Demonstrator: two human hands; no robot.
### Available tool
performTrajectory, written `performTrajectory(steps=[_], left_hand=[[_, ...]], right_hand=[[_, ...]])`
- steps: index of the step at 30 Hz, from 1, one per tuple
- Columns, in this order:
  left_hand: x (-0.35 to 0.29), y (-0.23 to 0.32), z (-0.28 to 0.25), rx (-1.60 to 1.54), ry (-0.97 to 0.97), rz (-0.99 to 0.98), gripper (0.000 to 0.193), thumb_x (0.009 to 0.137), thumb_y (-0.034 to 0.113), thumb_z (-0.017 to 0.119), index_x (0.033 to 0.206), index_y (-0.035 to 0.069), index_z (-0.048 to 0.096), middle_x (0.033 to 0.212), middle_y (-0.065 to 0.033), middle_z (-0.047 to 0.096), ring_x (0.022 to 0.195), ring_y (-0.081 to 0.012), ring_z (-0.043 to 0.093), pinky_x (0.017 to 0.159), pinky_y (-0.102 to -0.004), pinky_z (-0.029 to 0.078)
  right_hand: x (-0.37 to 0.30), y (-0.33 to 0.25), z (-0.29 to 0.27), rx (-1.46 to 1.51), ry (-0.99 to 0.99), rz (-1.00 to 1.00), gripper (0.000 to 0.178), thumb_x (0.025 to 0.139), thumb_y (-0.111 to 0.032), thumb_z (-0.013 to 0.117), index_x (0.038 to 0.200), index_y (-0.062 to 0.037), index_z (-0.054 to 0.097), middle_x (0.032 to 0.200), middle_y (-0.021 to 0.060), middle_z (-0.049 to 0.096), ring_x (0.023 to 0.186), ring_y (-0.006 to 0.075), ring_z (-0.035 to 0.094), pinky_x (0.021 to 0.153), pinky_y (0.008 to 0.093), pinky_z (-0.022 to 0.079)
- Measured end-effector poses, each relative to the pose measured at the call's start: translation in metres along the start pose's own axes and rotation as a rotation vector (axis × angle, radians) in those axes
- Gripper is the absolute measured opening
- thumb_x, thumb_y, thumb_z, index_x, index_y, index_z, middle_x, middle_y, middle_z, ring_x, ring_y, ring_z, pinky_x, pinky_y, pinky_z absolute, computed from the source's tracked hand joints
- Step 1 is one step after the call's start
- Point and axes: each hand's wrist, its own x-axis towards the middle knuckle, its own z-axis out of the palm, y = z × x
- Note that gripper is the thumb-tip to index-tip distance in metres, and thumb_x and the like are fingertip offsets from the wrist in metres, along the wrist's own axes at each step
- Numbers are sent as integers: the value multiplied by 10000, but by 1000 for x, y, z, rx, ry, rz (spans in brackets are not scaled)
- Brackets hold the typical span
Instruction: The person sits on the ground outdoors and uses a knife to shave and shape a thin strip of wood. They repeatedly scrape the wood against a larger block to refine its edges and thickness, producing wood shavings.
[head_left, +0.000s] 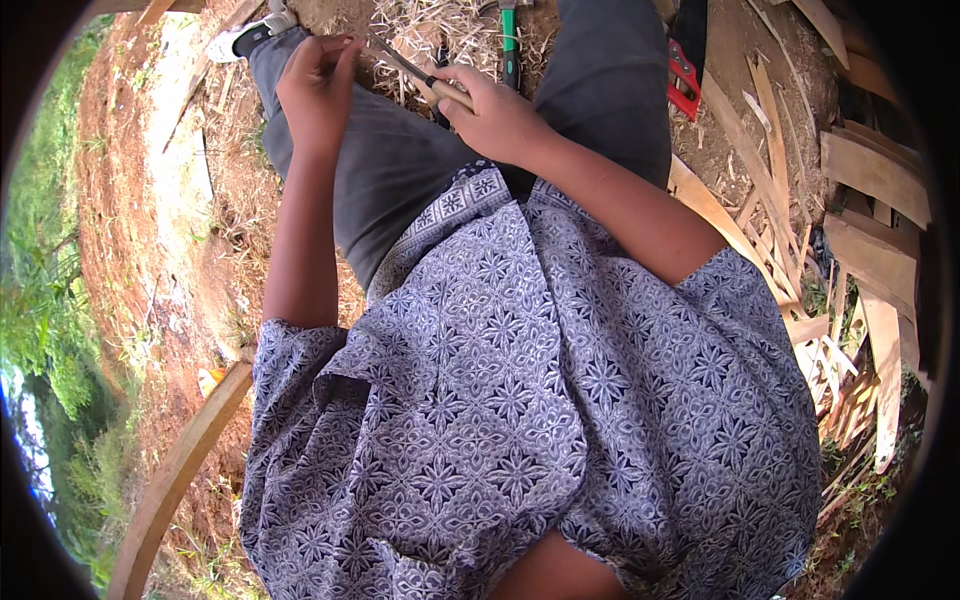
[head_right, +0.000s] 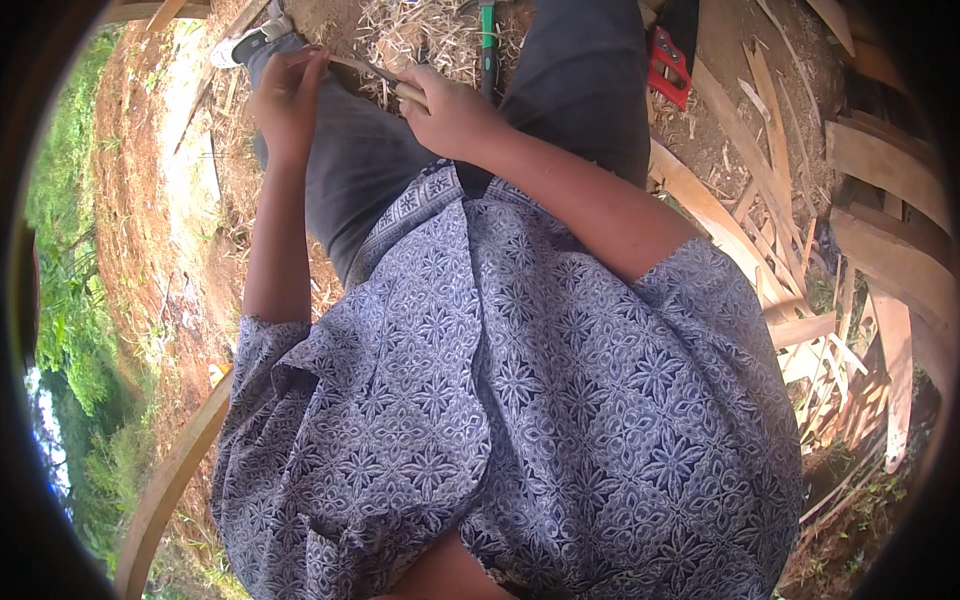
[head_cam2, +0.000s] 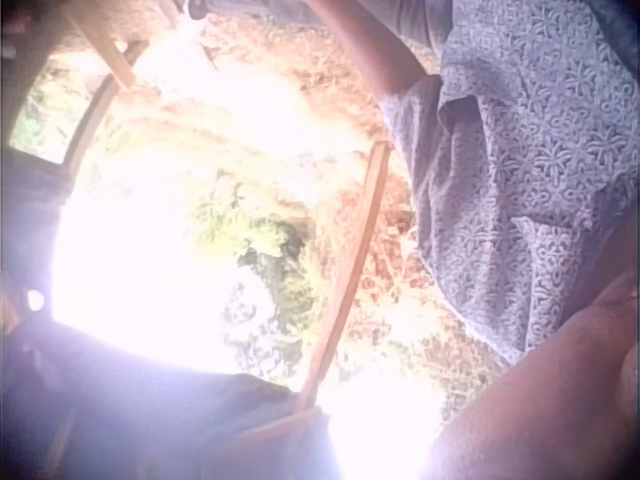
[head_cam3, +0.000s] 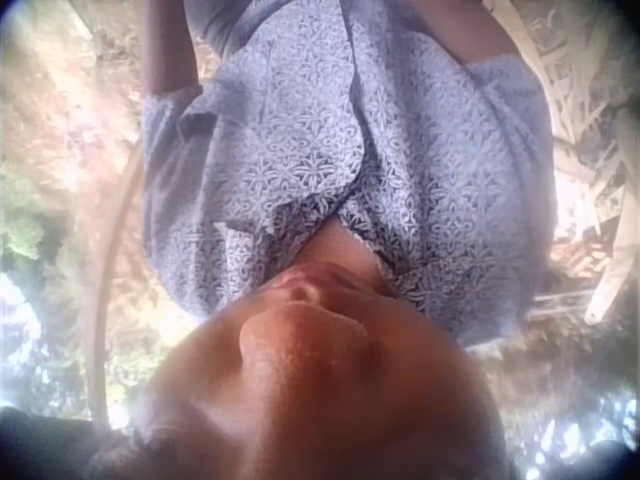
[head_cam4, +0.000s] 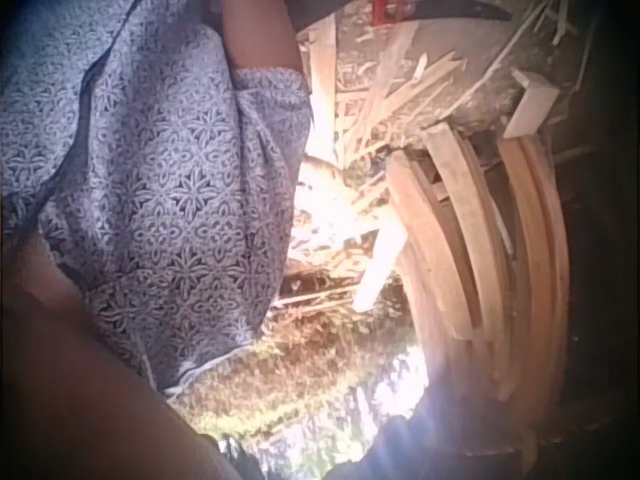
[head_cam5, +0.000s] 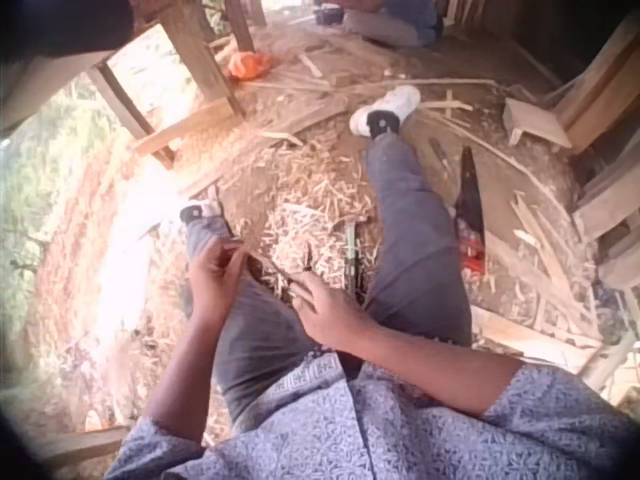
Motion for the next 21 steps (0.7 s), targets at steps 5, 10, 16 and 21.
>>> performTrajectory(steps=[5,10,16,21], left_hand=[[8,19,8,45,-1,153,105,903,45,762,971,-27,727,876,-115,723,730,-176,724,682,-266,560],[5,17,14,30,-20,165,87,911,28,737,982,-22,728,883,-117,721,734,-184,725,673,-279,563],[1,20,13,-25,-30,177,68,904,8,729,963,-25,718,898,-109,727,738,-179,724,686,-276,566],[7,32,22,-52,-64,193,58,905,-11,710,961,-24,713,925,-100,739,783,-162,739,700,-271,575]], right_hand=[[3,0,5,38,72,-58,374,1016,-212,582,1359,-69,541,1137,191,721,1026,366,713,864,438,547],[3,42,14,-32,75,-50,373,1012,-183,578,1357,-55,520,1085,218,721,973,399,714,831,456,554],[9,2,11,-23,127,-138,313,989,-207,583,1270,-72,552,983,214,736,894,430,712,806,501,560],[19,90,26,-438,-259,302,362,996,-212,587,1332,-84,547,1058,244,718,975,427,703,848,494,549]])
